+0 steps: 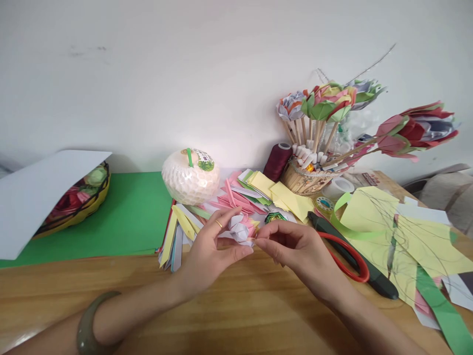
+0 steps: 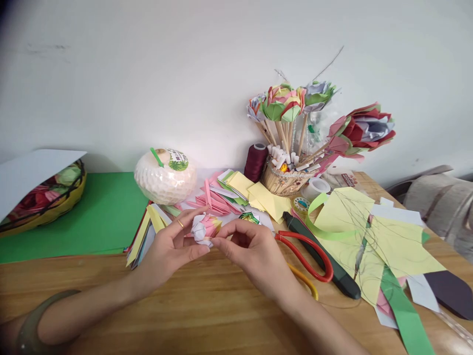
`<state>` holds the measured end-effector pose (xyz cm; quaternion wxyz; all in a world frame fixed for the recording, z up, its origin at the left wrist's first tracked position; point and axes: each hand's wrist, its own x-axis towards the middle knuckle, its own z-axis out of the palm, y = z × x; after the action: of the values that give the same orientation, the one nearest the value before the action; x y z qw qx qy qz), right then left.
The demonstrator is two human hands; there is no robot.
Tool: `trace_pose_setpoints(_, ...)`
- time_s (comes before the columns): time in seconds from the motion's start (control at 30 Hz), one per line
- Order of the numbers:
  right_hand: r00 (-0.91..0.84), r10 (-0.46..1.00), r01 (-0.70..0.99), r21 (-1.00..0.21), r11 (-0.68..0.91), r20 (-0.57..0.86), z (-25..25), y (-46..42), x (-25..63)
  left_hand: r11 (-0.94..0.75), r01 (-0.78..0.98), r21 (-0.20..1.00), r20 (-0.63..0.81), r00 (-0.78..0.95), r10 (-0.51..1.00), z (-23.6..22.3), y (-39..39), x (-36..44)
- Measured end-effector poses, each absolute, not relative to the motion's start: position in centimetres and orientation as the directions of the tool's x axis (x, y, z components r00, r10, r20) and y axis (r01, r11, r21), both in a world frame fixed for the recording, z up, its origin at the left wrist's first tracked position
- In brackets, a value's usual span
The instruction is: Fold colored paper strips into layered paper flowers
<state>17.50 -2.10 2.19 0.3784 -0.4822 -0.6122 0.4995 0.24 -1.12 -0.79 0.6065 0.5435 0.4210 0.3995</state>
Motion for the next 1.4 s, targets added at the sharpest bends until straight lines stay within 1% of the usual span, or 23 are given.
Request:
trace_pose_setpoints(0.03, -0.248, 0.968, 0.204, -0.979, 0.011, -0.041, 2.18, -2.07, 17.52, 0.089, -0.027, 0.996, -0.075, 0.33, 0.941, -0.78, -1.1, 0.24)
trace_pose_setpoints(0.1, -0.254, 0.966, 0.225, -0.974, 0.009, -0.049, 2.14, -2.06, 17.62, 0.09, -0.024, 0.996, -0.076, 0.34, 0.937, -0.8, -1.07, 0.23)
trace_pose_setpoints(0.27, -0.314, 0.949, 0.37, -0.92, 0.127, 0.005, 2.16, -2.22, 18.09, 0.093, -0.003, 0.996, -0.087, 0.347, 0.934, -1.01, -1.05, 0.16)
trace_pose_setpoints(0.47, -0.35, 0.93, 0.506, -0.813, 0.288, 0.111, 2.32, -2.33, 18.15, 0.066, 0.037, 0.997, -0.075, 0.355, 0.932, -1.15, -1.19, 0.06)
trace_pose_setpoints(0.57, -0.337, 0.931, 0.534, -0.787, 0.31, 0.138, 2.3, -2.33, 18.02, 0.07, 0.035, 0.997, -0.078, 0.379, 0.922, -1.05, -1.14, 0.0)
trace_pose_setpoints(0.63, -0.333, 0.933, 0.532, -0.79, 0.305, 0.135, 2.28, -2.3, 17.99, 0.086, 0.035, 0.996, -0.092, 0.399, 0.912, -0.98, -1.02, -0.04)
trace_pose_setpoints(0.77, -0.33, 0.941, 0.507, -0.827, 0.242, 0.072, 2.17, -2.17, 18.08, 0.104, 0.045, 0.994, -0.114, 0.424, 0.898, -0.87, -0.75, -0.13)
trace_pose_setpoints(1.0, -0.292, 0.956, 0.435, -0.894, 0.105, -0.03, 2.04, -2.23, 18.09, 0.069, 0.043, 0.997, -0.081, 0.408, 0.909, -0.88, -0.72, -0.1)
trace_pose_setpoints(1.27, -0.294, 0.935, 0.231, -0.964, -0.129, -0.196, 2.4, -2.24, 17.8, 0.144, -0.009, 0.99, -0.126, 0.433, 0.893, -0.99, -0.52, -0.08)
trace_pose_setpoints(1.4, -0.286, 0.927, 0.195, -0.962, -0.192, -0.243, 2.18, -2.24, 17.75, 0.148, -0.018, 0.989, -0.125, 0.444, 0.887, -0.93, -0.58, -0.05)
